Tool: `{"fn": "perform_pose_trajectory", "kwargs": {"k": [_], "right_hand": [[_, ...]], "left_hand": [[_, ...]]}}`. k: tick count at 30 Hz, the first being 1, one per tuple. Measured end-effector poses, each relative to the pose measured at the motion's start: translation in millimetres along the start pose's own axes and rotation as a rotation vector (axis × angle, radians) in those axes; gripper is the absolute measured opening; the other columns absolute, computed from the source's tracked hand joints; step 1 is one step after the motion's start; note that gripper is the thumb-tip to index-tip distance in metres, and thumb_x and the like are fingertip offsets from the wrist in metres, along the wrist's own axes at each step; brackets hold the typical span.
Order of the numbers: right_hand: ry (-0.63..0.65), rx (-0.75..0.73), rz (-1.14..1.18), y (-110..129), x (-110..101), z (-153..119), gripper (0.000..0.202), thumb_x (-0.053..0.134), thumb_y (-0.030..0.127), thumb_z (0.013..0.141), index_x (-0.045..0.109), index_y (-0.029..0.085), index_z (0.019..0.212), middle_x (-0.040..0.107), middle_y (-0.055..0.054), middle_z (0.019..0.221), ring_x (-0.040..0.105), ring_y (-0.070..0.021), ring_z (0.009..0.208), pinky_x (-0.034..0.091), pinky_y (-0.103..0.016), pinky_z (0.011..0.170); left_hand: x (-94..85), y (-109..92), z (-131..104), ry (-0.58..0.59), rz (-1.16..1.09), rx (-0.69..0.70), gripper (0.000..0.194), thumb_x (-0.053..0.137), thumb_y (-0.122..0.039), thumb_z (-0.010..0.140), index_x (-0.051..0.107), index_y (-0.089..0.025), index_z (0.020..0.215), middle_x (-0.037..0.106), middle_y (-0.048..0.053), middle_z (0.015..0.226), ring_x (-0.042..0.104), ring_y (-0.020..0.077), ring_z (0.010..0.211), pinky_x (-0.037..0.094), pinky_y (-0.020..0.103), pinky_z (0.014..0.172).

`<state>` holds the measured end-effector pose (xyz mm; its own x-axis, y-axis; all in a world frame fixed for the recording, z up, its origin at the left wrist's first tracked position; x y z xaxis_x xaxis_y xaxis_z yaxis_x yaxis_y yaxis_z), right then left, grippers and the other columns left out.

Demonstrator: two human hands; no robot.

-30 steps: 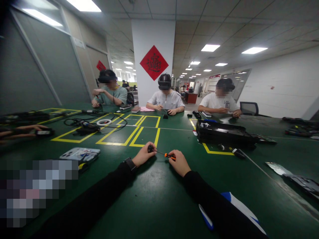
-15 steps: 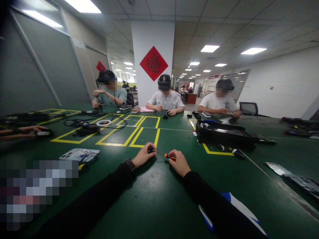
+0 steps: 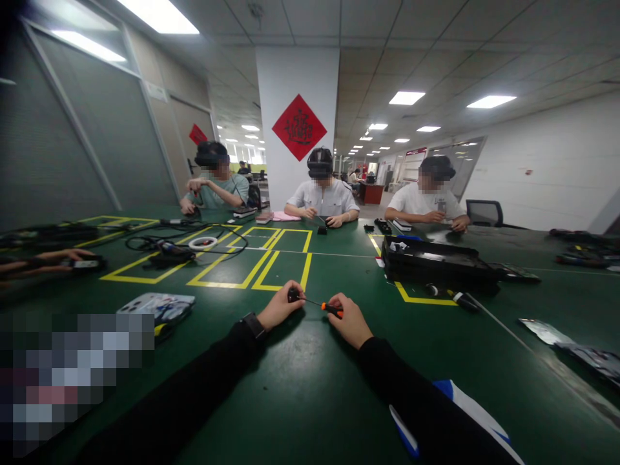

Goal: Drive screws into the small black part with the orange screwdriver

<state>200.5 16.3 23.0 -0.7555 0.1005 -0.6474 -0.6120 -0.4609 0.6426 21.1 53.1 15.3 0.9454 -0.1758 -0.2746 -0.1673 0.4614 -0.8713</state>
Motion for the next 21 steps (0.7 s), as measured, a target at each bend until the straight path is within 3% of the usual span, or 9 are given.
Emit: {"fn": "perform_pose_trajectory", "kwargs": {"k": [5,13,21], "right_hand": [[0.030,0.018,0.002,-0.2,1.6,0.5,0.019,0.045,0.023,0.075,0.059,0.017,0.088,0.059,-0.005,0.088,0.054,-0.0153,0.083,0.040,-0.029,0.078],[0.021,-0.013,-0.005,1.8,1.8,-1.3,0.021,0.053,0.021,0.070,0.055,0.018,0.091,0.059,-0.002,0.084,0.054,-0.0137,0.079,0.041,-0.027,0.074],[0.019,-0.031,-0.028,2.2,0.7,0.2,0.015,0.047,0.021,0.075,0.060,0.017,0.082,0.059,-0.004,0.084,0.053,-0.0145,0.082,0.041,-0.028,0.077]], "left_hand": [[-0.1,-2.6,-0.7,0.000,0.013,0.003,0.020,0.055,-0.015,0.067,0.044,-0.017,0.084,0.055,0.000,0.079,0.054,0.0102,0.074,0.043,0.027,0.075],[-0.1,-1.4,-1.0,-0.015,0.047,0.005,0.021,0.055,-0.015,0.067,0.044,-0.017,0.084,0.055,-0.001,0.078,0.053,0.0104,0.073,0.042,0.027,0.074],[0.3,-1.6,-1.4,-0.014,0.026,-0.009,0.020,0.055,-0.016,0.067,0.045,-0.017,0.084,0.056,-0.001,0.077,0.053,0.0102,0.072,0.042,0.027,0.073]]}}
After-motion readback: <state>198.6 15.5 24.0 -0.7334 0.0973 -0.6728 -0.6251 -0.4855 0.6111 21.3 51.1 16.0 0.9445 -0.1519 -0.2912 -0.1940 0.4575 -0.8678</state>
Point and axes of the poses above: each hand's wrist, its own z-axis towards the middle knuckle, its own x-axis out of the palm, y = z × x, the point moved 6 cm from there along z, towards the middle knuckle
